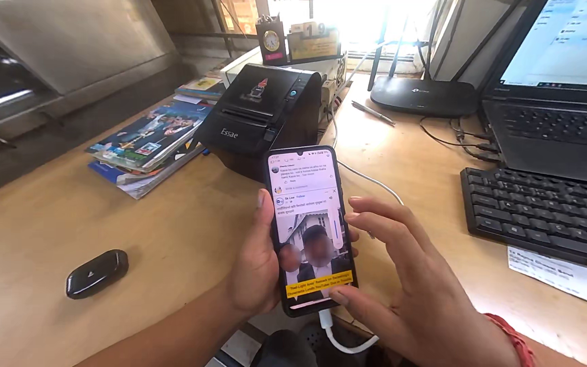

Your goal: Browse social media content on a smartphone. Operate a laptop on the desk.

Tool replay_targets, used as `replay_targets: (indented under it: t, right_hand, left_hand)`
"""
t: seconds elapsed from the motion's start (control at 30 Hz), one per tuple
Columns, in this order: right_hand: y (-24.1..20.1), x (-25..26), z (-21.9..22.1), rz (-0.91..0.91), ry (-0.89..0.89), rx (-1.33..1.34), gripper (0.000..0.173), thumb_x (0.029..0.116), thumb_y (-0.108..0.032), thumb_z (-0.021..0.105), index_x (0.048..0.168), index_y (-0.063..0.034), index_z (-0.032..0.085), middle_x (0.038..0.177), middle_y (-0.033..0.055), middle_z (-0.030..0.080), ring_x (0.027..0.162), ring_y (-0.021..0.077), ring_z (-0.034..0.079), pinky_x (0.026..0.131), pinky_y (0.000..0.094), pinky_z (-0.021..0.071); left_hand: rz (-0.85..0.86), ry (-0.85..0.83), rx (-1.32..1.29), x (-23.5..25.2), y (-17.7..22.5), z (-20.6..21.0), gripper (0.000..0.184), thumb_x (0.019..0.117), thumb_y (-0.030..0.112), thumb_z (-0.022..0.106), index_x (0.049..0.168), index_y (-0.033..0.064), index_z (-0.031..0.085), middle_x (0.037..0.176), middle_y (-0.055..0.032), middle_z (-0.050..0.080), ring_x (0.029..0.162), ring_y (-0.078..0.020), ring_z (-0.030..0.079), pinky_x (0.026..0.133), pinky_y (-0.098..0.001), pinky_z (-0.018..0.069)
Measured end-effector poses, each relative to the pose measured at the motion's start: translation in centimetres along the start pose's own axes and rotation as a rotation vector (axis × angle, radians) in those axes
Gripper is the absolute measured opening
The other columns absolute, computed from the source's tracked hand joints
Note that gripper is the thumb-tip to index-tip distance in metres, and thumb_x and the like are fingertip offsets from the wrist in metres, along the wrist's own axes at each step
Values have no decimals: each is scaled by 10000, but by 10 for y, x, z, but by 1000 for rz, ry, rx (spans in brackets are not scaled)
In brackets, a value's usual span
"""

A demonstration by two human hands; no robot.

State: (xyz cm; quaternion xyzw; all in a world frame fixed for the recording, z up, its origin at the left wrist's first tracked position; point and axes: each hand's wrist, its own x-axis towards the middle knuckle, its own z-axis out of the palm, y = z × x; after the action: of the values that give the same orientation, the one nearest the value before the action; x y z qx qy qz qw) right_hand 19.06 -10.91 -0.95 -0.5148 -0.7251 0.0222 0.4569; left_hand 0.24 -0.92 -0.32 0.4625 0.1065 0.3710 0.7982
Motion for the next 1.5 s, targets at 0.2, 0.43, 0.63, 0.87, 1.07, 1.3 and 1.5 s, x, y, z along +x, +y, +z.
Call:
replay_targets:
  t: [0.2, 0.43, 0.63, 0.87, 1.07, 1.3, 1.5]
  right_hand:
    - [-2, -1, -1, -33, -12, -18, 535, 922, -484, 702, 1363, -206, 582, 1471, 61, 499, 1295, 178, 541, 964, 345, 545]
    - [-2, -5, 3, -151, -83, -99, 353, 963, -538, 616, 1170, -281, 741, 1556, 111, 436, 1469, 278, 364, 1123, 438, 420]
    - [-1, -4, 2, -65, -60, -155, 487, 946, -577, 621, 1338, -290, 655, 1585, 86, 392, 1420, 257, 418, 1050, 417, 473]
    - [-1, -4, 2, -57, -57, -130, 511, 955, -567, 616, 1360, -256, 641, 1575, 98, 397, 1374, 239, 461, 1017, 388, 497]
    - [-2, -4, 1, -72, -27, -115, 496, 954, -544, 630, 1351, -246, 635, 1548, 84, 427, 1329, 207, 498, 985, 358, 510]
    - [-1, -5, 1, -77, -25, -110, 485, 957, -528, 636, 1346, -239, 637, 1545, 83, 432, 1346, 214, 492, 1008, 370, 504]
    - [-2, -4, 1, -73, -21, -111, 471, 952, -519, 644, 1332, -241, 643, 1538, 76, 437, 1329, 204, 498, 994, 359, 507]
  left_hand:
    - [-3, 0, 20, 0, 1, 1, 611, 1007, 666, 349, 1327, 217, 613, 1120, -49, 712, 1008, -132, 713, 852, -334, 612]
    - [-4, -34, 30, 0, 0, -1, 632, 1011, 669, 326, 1325, 200, 608, 1130, -54, 707, 1029, -140, 708, 867, -344, 609]
    - [0, 23, 64, 0, -1, 0, 607, 1014, 660, 342, 1284, 196, 626, 1074, -46, 706, 1008, -136, 705, 874, -351, 605]
    - [5, 7, 62, 0, -1, -1, 615, 1014, 665, 338, 1338, 208, 594, 1173, -53, 689, 1108, -158, 679, 935, -394, 586]
    - [4, -3, 63, 0, -1, -1, 627, 1007, 676, 335, 1337, 213, 598, 1175, -46, 692, 1107, -153, 681, 929, -386, 588]
    - [10, 22, 66, 0, -1, 1, 607, 1014, 661, 343, 1343, 218, 596, 1188, -45, 691, 1111, -156, 681, 930, -389, 589]
    - [13, 6, 63, 1, -1, 0, 603, 1015, 659, 347, 1333, 212, 598, 1167, -43, 691, 1096, -148, 682, 924, -380, 590]
